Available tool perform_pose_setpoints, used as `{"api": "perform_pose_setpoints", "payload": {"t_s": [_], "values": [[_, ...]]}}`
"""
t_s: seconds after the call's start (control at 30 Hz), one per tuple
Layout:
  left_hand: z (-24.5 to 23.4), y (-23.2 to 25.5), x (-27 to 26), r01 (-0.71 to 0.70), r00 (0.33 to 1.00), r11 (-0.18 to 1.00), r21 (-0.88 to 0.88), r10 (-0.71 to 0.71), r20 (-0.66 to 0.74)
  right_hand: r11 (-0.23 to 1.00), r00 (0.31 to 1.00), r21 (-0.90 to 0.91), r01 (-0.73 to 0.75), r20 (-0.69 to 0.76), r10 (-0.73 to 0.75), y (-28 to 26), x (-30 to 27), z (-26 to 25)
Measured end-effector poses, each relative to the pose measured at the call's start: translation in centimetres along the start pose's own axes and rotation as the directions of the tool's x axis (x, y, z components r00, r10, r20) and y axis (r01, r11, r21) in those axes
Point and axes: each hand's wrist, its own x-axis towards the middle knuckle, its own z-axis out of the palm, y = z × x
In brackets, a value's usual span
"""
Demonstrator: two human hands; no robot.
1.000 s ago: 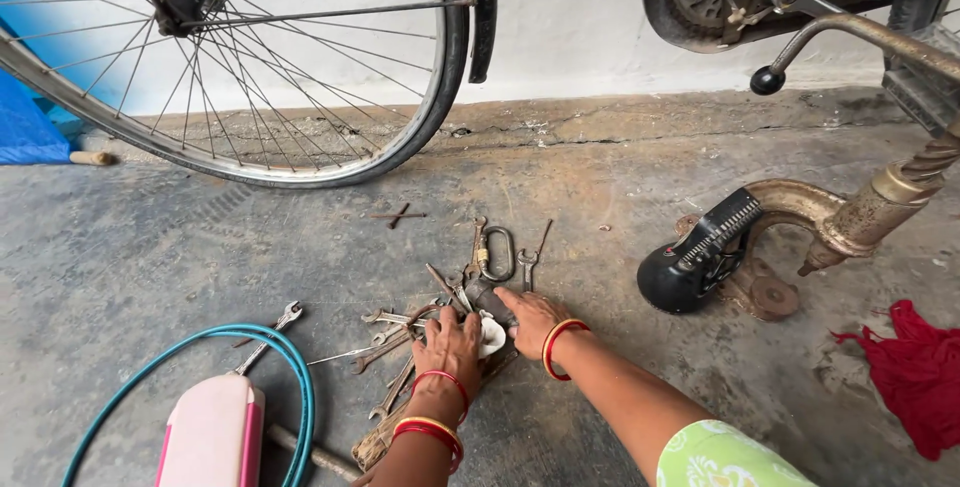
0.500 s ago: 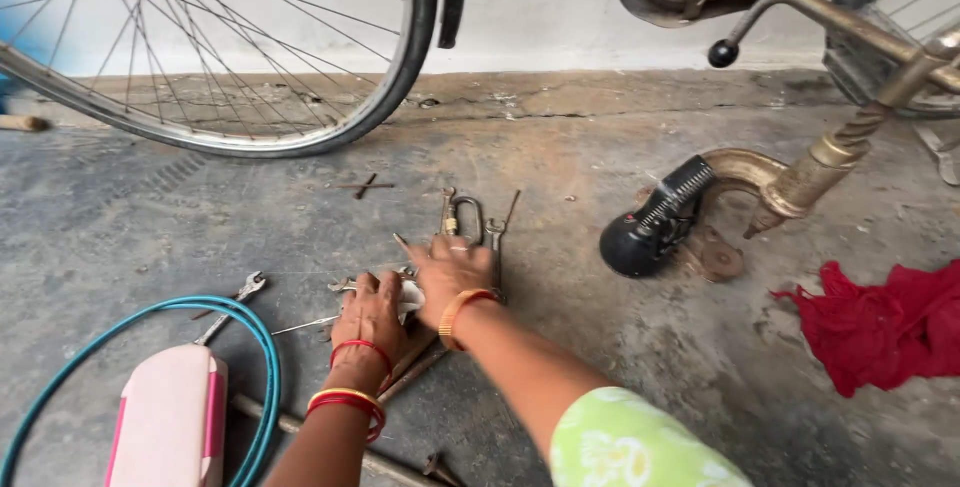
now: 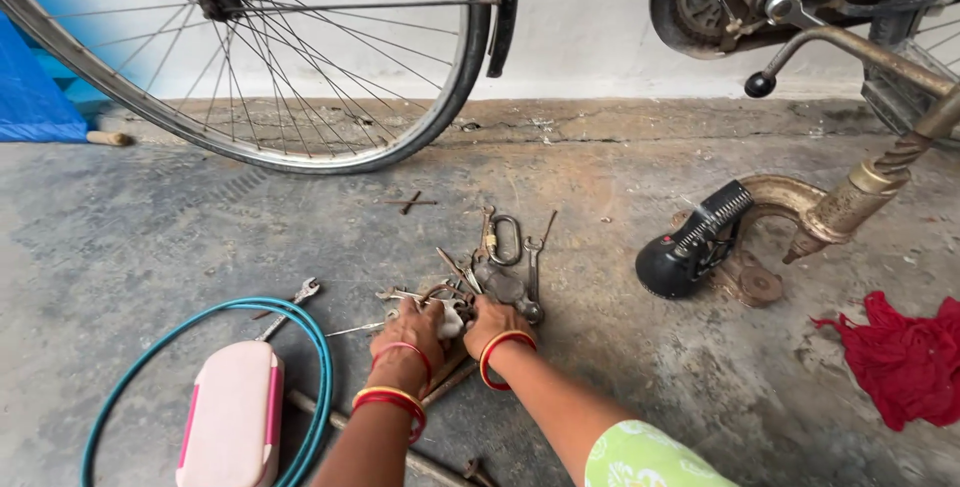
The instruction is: The person wipes a blue hose with a cloth before cleaning a hammer and several wrenches on the floor.
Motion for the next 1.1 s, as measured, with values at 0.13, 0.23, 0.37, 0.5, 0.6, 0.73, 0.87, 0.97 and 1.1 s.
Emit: {"api": "perform_pose_setpoints", "payload": {"t_s": [0.13,0.23,0.37,0.5,0.6,0.73,0.87,0.97,1.1], "values": [[1.5,0.2,0.5,-0.008,0.998,0.995,0.1,0.002,0.061,0.968,0.995,0.251,0.001,-0.093,0.023,1.6,4.9,5.9],[1.5,-0.1,0.5,-0.037,0.998,0.995,0.089,0.032,0.052,0.897,0.985,0.428,-0.108,-0.078,0.156,0.2,3.6,5.6],[2.5,-1.2,1.6,0.005,0.998,0.998,0.062,-0.009,0.055,0.799,0.93,0.499,-0.335,0.037,0.366,-1.2,0.9,3.6],[3.9,-1.4,2.9,-0.014,0.998,0.99,0.142,0.022,-0.051,0.867,0.955,0.435,-0.241,-0.052,0.292,-0.1,2.7,5.0],[1.1,0.8,1.2,0.042,0.997,0.983,0.177,-0.029,-0.074,0.819,0.948,0.512,-0.259,-0.028,0.317,0.5,3.8,5.2],[5.0,2.5,8.6,0.099,0.956,0.982,-0.164,-0.14,-0.258,0.728,0.959,0.654,-0.206,-0.014,0.284,4.7,10.5,8.8],[2.2,5.9,7.9,0.032,0.913,0.982,-0.184,-0.104,-0.393,0.749,0.971,0.654,0.107,-0.232,0.064,13.4,21.8,11.8],[1.2,6.6,5.8,0.049,0.907,0.956,-0.29,-0.164,-0.387,0.972,0.936,-0.05,0.231,-0.26,-0.236,3.6,18.4,11.8],[1.3,4.5,3.8,0.104,0.911,0.966,-0.235,-0.187,-0.367,0.43,0.824,-0.852,0.3,0.004,-0.566,-7.4,-4.2,-6.7]]}}
